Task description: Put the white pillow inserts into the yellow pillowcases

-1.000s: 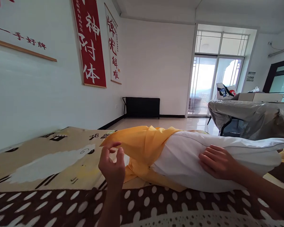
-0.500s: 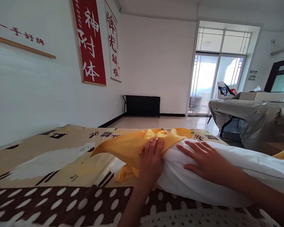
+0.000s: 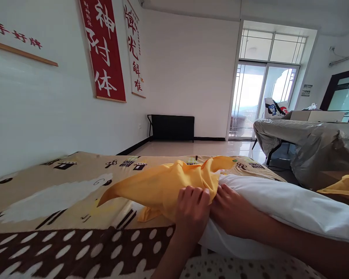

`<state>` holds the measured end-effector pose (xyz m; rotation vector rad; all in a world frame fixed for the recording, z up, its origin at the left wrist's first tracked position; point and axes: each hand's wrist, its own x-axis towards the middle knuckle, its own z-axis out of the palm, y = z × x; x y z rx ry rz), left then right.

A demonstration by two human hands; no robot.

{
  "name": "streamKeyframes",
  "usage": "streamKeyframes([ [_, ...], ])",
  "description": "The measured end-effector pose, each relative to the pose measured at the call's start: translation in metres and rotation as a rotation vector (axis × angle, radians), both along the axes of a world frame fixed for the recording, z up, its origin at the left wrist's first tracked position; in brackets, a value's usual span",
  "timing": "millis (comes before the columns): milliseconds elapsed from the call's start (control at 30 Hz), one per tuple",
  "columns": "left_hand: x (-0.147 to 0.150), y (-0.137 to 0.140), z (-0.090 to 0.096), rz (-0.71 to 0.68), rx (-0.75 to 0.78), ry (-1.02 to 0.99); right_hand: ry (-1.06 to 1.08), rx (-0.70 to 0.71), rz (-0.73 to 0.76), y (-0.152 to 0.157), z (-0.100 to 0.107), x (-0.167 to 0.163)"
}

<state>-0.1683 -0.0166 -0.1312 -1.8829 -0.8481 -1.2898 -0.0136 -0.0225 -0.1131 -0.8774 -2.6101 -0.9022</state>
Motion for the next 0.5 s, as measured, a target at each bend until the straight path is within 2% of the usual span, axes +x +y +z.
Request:
streamKeyframes([
  [133, 0.011, -0.002, -0.006, -0.066, 0.043, 0.067, 0.042, -0.034, 0.054, 0.013, -0.004, -0.001],
  [367, 0.018, 0.001, -0.017, -0.092, 0.084, 0.052, 0.082, 0.017, -0.223, 0.034, -0.004, 0.014],
  [500, 0.030, -0.007, -0.025, -0.132, 0.028, 0.017, 0.125, 0.037, -0.210, 0.040, -0.004, 0.007],
])
